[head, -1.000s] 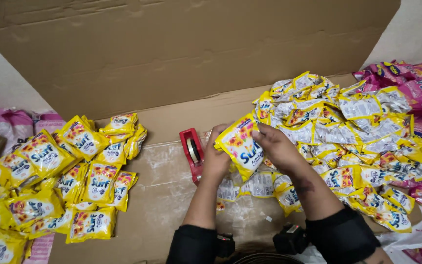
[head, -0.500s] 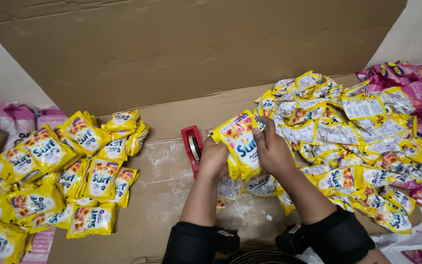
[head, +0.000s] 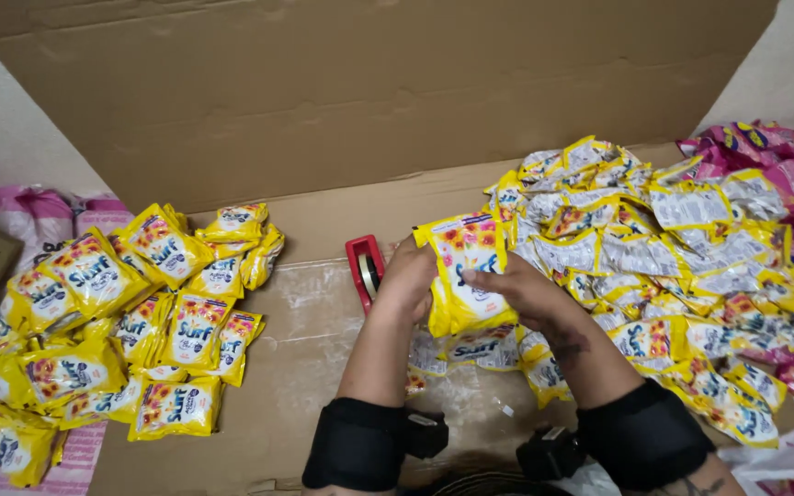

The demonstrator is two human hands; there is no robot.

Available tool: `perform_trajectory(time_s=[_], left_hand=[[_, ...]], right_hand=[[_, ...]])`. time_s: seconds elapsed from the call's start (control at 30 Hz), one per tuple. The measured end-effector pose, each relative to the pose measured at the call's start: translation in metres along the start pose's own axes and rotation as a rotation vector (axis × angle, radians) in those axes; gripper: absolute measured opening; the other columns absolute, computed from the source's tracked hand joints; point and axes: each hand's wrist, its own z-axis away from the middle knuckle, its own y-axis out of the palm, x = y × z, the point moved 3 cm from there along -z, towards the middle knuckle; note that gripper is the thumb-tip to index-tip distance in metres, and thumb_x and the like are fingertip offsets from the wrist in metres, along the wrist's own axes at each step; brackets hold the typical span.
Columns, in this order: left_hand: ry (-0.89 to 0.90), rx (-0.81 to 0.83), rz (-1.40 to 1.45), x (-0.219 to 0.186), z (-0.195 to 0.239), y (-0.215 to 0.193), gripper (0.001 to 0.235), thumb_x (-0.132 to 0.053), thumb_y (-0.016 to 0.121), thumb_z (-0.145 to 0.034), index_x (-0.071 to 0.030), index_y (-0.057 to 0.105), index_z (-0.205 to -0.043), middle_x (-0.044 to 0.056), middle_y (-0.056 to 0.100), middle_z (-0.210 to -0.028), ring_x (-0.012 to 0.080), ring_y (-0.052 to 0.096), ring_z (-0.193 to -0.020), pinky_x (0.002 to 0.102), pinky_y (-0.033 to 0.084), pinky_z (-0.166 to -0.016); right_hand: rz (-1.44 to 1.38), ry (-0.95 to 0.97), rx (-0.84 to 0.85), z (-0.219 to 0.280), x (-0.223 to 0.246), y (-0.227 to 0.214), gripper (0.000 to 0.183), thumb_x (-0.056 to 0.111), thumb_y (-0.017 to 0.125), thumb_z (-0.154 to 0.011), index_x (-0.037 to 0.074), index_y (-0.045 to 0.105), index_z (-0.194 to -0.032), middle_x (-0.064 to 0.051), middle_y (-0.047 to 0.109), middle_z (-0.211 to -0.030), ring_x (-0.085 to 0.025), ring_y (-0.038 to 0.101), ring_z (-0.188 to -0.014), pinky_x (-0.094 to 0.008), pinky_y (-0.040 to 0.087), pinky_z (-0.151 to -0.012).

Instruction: The person repeatedly picks yellow Surf detergent packets from a pile, folds them, and places them into a clear plastic bag on a cardboard table. A red tape dispenser is visible but not used. The person continues this process for the duration of the clip.

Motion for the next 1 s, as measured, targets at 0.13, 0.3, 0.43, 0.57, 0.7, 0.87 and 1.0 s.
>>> perform_trajectory(time_s=[0.13,0.3,0.43,0.57,0.7,0.87,1.0], left_hand=[[0.079,0.043,0.107,-0.016,0.019,-0.002,0.043,-0.007,0.056,-0.098,0.0,0.051,-0.14,0.017,0.065,-0.13,0.0296,0.067,-0.115,0.045,0.056,-0.098],[-0.225,0.291,0.285,0.037,0.022,-0.043,0.063,-0.032,0.063,-0.101,0.008,0.049,-0.147,0.021,0.06,-0.144,0.0337,0.058,-0.131,0.047,0.042,-0.114],[-0.164,0.428,-0.372,0.06,0.033,-0.042,0.063,-0.016,0.075,-0.087,-0.004,0.052,-0.144,0.009,0.063,-0.141,0.0182,0.061,-0.126,0.036,0.045,-0.111],[-0.171,0.419,-0.579,0.06,0.036,-0.031,0.046,-0.016,0.081,-0.086,0.0,0.068,-0.128,0.006,0.075,-0.119,0.0139,0.068,-0.106,0.033,0.052,-0.1],[-0.186,0.406,-0.677,0.064,0.033,-0.035,0.038,-0.015,0.081,-0.087,-0.005,0.072,-0.123,0.003,0.076,-0.116,0.0102,0.068,-0.106,0.029,0.052,-0.099],[-0.109,0.314,-0.817,0.083,0.018,-0.046,0.032,-0.006,0.076,-0.087,-0.003,0.073,-0.118,0.007,0.078,-0.109,0.0123,0.07,-0.098,0.029,0.055,-0.092],[0.108,0.008,-0.686,0.077,0.008,-0.053,0.035,0.001,0.057,-0.088,-0.006,0.074,-0.119,0.008,0.078,-0.102,0.0147,0.074,-0.09,0.03,0.059,-0.083]], right_hand=[[-0.075,0.011,-0.049,0.002,0.017,0.005,0.05,0.02,0.075,-0.087,0.002,0.061,-0.131,-0.011,0.074,-0.117,-0.021,0.073,-0.102,-0.039,0.06,-0.087],[-0.248,-0.036,-0.245,-0.003,0.048,-0.006,0.04,0.024,0.07,-0.093,0.0,0.064,-0.125,-0.012,0.076,-0.11,-0.022,0.077,-0.091,-0.037,0.064,-0.079],[-0.117,-0.048,-0.44,0.007,0.078,-0.005,0.037,0.027,0.068,-0.095,0.0,0.067,-0.121,-0.011,0.077,-0.104,-0.022,0.076,-0.084,-0.037,0.063,-0.072],[-0.175,-0.095,-0.523,0.007,0.084,-0.009,0.037,0.028,0.068,-0.095,0.0,0.067,-0.119,-0.01,0.076,-0.104,-0.023,0.075,-0.085,-0.039,0.062,-0.072],[-0.229,-0.049,-0.49,0.013,0.08,-0.011,0.037,0.03,0.066,-0.095,0.001,0.068,-0.119,-0.009,0.077,-0.105,-0.022,0.076,-0.088,-0.039,0.063,-0.075],[-0.236,0.048,-0.434,0.012,0.06,-0.029,0.04,0.033,0.063,-0.098,-0.001,0.069,-0.118,-0.012,0.077,-0.107,-0.023,0.076,-0.088,-0.038,0.061,-0.078],[-0.273,0.089,-0.248,0.016,0.042,-0.047,0.041,0.033,0.062,-0.099,-0.002,0.068,-0.12,-0.013,0.076,-0.111,-0.022,0.076,-0.092,-0.037,0.06,-0.083]])
